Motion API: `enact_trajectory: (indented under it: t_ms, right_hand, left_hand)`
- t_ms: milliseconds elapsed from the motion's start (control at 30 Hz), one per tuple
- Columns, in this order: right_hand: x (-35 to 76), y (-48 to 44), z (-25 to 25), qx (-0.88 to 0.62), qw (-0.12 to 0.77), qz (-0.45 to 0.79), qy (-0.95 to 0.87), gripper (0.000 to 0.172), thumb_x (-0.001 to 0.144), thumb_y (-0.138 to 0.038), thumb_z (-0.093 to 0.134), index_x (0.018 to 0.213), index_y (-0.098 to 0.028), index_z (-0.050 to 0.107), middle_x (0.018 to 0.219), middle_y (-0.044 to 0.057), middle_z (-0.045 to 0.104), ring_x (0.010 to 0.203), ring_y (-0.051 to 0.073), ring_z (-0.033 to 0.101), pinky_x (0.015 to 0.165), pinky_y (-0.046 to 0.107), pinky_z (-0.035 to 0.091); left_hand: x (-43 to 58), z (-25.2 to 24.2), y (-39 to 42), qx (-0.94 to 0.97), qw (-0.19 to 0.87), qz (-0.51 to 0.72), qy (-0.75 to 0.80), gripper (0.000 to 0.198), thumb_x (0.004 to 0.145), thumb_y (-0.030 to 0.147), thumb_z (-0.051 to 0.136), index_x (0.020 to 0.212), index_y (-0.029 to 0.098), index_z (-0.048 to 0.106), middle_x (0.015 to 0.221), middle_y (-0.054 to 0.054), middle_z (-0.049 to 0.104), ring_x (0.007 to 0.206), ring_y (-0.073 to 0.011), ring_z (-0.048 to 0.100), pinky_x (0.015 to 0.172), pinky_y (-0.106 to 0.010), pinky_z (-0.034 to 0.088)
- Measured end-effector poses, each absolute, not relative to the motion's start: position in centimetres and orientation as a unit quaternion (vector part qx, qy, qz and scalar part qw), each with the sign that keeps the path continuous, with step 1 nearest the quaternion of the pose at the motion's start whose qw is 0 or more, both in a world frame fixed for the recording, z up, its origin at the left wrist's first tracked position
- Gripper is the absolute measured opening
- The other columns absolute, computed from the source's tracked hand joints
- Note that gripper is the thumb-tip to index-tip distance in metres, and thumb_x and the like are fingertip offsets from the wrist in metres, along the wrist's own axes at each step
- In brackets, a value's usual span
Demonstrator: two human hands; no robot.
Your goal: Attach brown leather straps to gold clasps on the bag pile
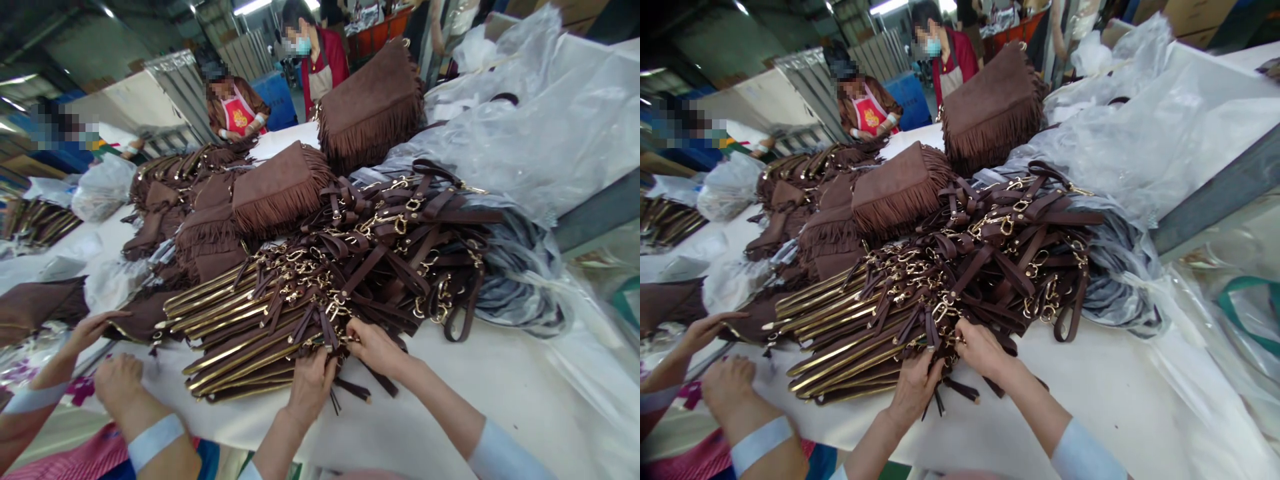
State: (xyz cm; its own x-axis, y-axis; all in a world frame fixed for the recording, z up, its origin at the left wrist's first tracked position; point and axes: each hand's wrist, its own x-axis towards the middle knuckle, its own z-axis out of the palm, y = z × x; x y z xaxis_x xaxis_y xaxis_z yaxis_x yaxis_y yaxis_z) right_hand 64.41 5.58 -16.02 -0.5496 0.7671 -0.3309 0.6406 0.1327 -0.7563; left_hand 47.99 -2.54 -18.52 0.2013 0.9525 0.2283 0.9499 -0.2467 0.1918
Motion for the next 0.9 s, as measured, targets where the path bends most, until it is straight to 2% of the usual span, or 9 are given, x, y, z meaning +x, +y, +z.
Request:
enact_trajectory:
  t_ms: [100, 167, 233, 367, 567, 667, 733, 800, 900]
  right_hand:
    - [64.0, 6.8, -14.8, -0.471, 0.097, 0.478, -0.735, 0.012, 0.069, -0.011, 0.051, 0.076, -0.020, 0.048, 0.063, -0.005, 0.049, 0.058, 0.010, 0.043, 0.053, 0.021, 0.023]
    - [63.5, 7.2, -14.5, -0.476, 0.114, 0.485, -0.725, 0.013, 0.066, -0.010, 0.050, 0.073, -0.020, 0.047, 0.061, -0.006, 0.047, 0.057, 0.009, 0.041, 0.052, 0.021, 0.022]
    - [63.0, 7.5, -14.4, -0.481, 0.127, 0.489, -0.717, 0.013, 0.064, -0.010, 0.050, 0.071, -0.020, 0.047, 0.060, -0.006, 0.046, 0.057, 0.009, 0.040, 0.052, 0.021, 0.022]
    - [62.6, 7.6, -14.2, -0.482, 0.135, 0.493, -0.712, 0.012, 0.061, -0.011, 0.050, 0.069, -0.020, 0.047, 0.059, -0.006, 0.046, 0.055, 0.009, 0.039, 0.052, 0.022, 0.022]
    - [62.6, 7.5, -13.1, -0.485, 0.129, 0.487, -0.715, 0.012, 0.060, -0.009, 0.049, 0.066, -0.020, 0.047, 0.055, -0.006, 0.043, 0.053, 0.009, 0.035, 0.051, 0.023, 0.020]
    - [62.7, 7.3, -12.9, -0.486, 0.130, 0.483, -0.717, 0.013, 0.059, -0.008, 0.048, 0.066, -0.020, 0.048, 0.055, -0.005, 0.043, 0.054, 0.009, 0.035, 0.051, 0.023, 0.020]
    - [62.7, 7.3, -13.0, -0.485, 0.133, 0.481, -0.718, 0.015, 0.059, -0.008, 0.048, 0.067, -0.020, 0.049, 0.057, -0.005, 0.045, 0.055, 0.010, 0.036, 0.052, 0.023, 0.020]
    - [62.7, 7.2, -13.3, -0.484, 0.138, 0.481, -0.718, 0.014, 0.059, -0.009, 0.049, 0.068, -0.020, 0.049, 0.059, -0.005, 0.046, 0.056, 0.010, 0.037, 0.052, 0.023, 0.021]
    - [62.8, 7.2, -14.0, -0.486, 0.145, 0.485, -0.713, 0.011, 0.060, -0.011, 0.051, 0.066, -0.020, 0.048, 0.059, -0.005, 0.046, 0.057, 0.010, 0.039, 0.052, 0.022, 0.022]
  left_hand:
    - [47.2, -18.6, -3.8, 0.807, -0.040, 0.174, 0.563, 0.029, 0.088, 0.016, 0.038, 0.113, 0.012, 0.049, 0.092, -0.011, 0.067, 0.085, -0.0194, 0.063, 0.076, -0.033, 0.050]
    - [46.7, -18.8, -5.0, 0.826, -0.074, 0.181, 0.529, 0.040, 0.085, 0.009, 0.040, 0.125, 0.009, 0.041, 0.110, -0.015, 0.062, 0.104, -0.0225, 0.056, 0.086, -0.037, 0.046]
    - [46.5, -19.0, -6.2, 0.834, -0.089, 0.173, 0.517, 0.048, 0.082, 0.003, 0.039, 0.130, 0.009, 0.037, 0.117, -0.016, 0.058, 0.115, -0.0241, 0.048, 0.092, -0.039, 0.043]
    - [47.0, -18.9, -8.1, 0.843, -0.081, 0.155, 0.509, 0.055, 0.078, -0.002, 0.035, 0.132, 0.009, 0.036, 0.118, -0.014, 0.057, 0.119, -0.0240, 0.043, 0.093, -0.037, 0.044]
    - [49.7, -19.5, -8.8, 0.867, -0.057, 0.147, 0.473, 0.057, 0.077, 0.001, 0.029, 0.134, 0.006, 0.031, 0.127, -0.016, 0.050, 0.125, -0.0259, 0.037, 0.093, -0.039, 0.046]
    - [49.6, -20.3, -8.0, 0.824, -0.074, 0.121, 0.548, 0.058, 0.080, 0.004, 0.029, 0.137, 0.006, 0.022, 0.128, -0.019, 0.049, 0.123, -0.0265, 0.040, 0.090, -0.042, 0.046]
    - [48.8, -20.7, -7.2, 0.799, -0.094, 0.090, 0.588, 0.055, 0.082, 0.007, 0.031, 0.136, 0.007, 0.024, 0.121, -0.018, 0.054, 0.116, -0.0263, 0.048, 0.087, -0.043, 0.046]
    - [48.2, -20.9, -6.3, 0.793, -0.108, 0.059, 0.596, 0.046, 0.084, 0.011, 0.033, 0.130, 0.009, 0.035, 0.111, -0.016, 0.061, 0.103, -0.0256, 0.056, 0.084, -0.043, 0.046]
    - [48.0, -20.8, -5.1, 0.788, -0.121, 0.021, 0.604, 0.030, 0.087, 0.019, 0.039, 0.112, 0.012, 0.053, 0.094, -0.012, 0.067, 0.083, -0.0220, 0.062, 0.069, -0.035, 0.047]
